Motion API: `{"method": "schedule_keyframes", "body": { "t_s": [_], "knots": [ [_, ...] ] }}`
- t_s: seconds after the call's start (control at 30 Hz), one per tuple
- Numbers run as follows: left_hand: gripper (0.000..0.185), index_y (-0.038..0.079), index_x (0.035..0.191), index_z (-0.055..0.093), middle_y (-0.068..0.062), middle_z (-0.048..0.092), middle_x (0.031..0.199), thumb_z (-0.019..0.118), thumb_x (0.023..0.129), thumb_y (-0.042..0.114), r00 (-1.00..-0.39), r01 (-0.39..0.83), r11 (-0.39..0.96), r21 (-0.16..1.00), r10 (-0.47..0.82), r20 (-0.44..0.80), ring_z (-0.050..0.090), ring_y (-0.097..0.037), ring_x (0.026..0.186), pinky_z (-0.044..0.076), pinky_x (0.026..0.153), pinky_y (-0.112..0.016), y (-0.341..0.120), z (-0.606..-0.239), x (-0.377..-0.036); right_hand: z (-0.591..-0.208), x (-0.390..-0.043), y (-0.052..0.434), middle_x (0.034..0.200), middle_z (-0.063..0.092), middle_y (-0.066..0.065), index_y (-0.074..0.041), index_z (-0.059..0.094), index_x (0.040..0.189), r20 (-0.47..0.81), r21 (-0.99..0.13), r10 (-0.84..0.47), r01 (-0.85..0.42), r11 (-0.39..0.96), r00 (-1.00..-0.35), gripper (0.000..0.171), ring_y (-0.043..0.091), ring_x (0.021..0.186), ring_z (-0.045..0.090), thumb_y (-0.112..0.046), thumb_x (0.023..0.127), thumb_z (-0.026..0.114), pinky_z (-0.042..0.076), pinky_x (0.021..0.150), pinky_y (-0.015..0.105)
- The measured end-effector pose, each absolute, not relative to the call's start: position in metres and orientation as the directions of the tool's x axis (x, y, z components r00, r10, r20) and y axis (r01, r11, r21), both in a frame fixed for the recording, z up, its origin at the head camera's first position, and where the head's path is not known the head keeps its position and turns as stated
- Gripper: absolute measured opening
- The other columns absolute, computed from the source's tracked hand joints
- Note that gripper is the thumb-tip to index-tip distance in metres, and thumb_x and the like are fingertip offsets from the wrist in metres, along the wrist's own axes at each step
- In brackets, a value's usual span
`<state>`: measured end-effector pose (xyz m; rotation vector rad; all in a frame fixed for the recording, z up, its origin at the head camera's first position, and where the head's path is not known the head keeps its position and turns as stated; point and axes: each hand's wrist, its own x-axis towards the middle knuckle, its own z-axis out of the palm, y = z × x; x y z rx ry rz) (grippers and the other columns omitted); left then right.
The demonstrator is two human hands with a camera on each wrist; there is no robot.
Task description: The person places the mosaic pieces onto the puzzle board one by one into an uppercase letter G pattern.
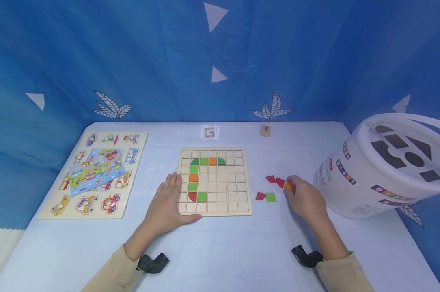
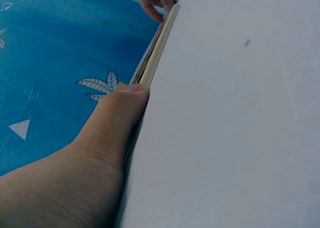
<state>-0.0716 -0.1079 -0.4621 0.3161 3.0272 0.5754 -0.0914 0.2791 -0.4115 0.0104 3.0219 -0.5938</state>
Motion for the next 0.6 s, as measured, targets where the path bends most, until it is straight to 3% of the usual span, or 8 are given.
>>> {"method": "schedule_keyframes", "body": {
  "t_s": [0.2, 0.37, 0.47, 0.6],
  "knots": [
    [0.137, 0.001, 0.158, 0.010, -0.014, 0.009, 0.168, 0.064, 0.065, 0.085, -0.979, 0.188, 0.910, 0.370, 0.205, -0.009, 0.006, -0.028, 0.156, 0.014, 0.126, -0.048, -0.1077, -0.4611, -0.0712, -0.4128, -0.0917, 0.2801, 0.075, 0.058, 0.011, 0.005, 0.063, 0.119, -0.051, -0.384, 0.015, 0.034, 0.923, -0.999, 0.036, 0.021, 0.066, 0.051, -0.015, 0.090, 0.070, 0.044, 0.053, 0.028],
    [0.137, 0.001, 0.158, 0.010, -0.013, 0.009, 0.168, 0.064, 0.065, 0.085, -0.979, 0.187, 0.910, 0.370, 0.205, -0.010, 0.006, -0.028, 0.156, 0.014, 0.126, -0.048, -0.1078, -0.4610, -0.0712, -0.4137, -0.0921, 0.2793, 0.097, 0.062, 0.022, 0.003, 0.064, 0.116, -0.049, -0.407, 0.014, 0.033, 0.913, -0.999, 0.034, 0.033, 0.084, 0.058, -0.016, 0.089, 0.073, 0.058, 0.068, 0.044],
    [0.136, 0.002, 0.159, 0.010, -0.013, 0.009, 0.168, 0.064, 0.065, 0.085, -0.979, 0.187, 0.909, 0.373, 0.206, -0.010, 0.005, -0.028, 0.157, 0.014, 0.126, -0.048, -0.1077, -0.4615, -0.0714, -0.4143, -0.0921, 0.2790, 0.111, 0.059, 0.026, 0.001, 0.062, 0.117, -0.063, -0.432, 0.008, 0.034, 0.901, -0.998, 0.034, 0.039, 0.096, 0.058, -0.016, 0.089, 0.073, 0.059, 0.079, 0.054],
    [0.136, 0.002, 0.159, 0.011, -0.013, 0.008, 0.168, 0.064, 0.065, 0.085, -0.979, 0.185, 0.908, 0.375, 0.204, -0.011, 0.005, -0.028, 0.157, 0.014, 0.126, -0.048, -0.1075, -0.4621, -0.0716, -0.4144, -0.0920, 0.2789, 0.117, 0.060, 0.026, 0.000, 0.061, 0.117, -0.063, -0.452, -0.012, 0.017, 0.892, -0.998, 0.032, 0.042, 0.105, 0.057, -0.014, 0.089, 0.072, 0.056, 0.086, 0.058]
  ]
}}
